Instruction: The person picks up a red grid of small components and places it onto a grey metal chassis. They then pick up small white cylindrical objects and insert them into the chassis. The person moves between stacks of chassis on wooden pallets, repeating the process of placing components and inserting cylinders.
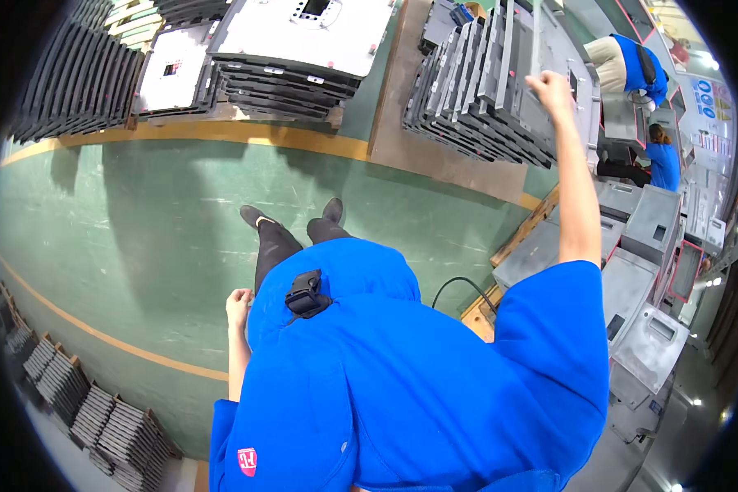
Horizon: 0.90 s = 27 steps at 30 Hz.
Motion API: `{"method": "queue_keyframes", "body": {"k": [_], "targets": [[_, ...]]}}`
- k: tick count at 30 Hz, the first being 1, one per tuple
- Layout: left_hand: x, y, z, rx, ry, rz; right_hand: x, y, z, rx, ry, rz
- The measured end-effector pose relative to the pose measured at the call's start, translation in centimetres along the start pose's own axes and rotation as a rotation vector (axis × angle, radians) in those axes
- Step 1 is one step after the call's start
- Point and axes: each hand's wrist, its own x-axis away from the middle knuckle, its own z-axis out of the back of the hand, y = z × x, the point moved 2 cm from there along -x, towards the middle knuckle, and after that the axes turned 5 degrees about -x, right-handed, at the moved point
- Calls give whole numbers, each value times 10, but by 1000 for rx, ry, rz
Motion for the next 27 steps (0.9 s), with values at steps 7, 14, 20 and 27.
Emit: {"method": "queue_keyframes", "body": {"k": [7,14,20,27], "targets": [[1,-8,-4,38,27,33,25,-8,-70,118,-36,-119],[6,-8,-14,-19,15,7,38,-20,-66,117,75,-50],[-4,-6,-25,-11,11,-20,100,-26,-91,-510,152,-172],[-9,11,-21,-120,21,-69,95,23,-132,-2027,340,-1024]]}}
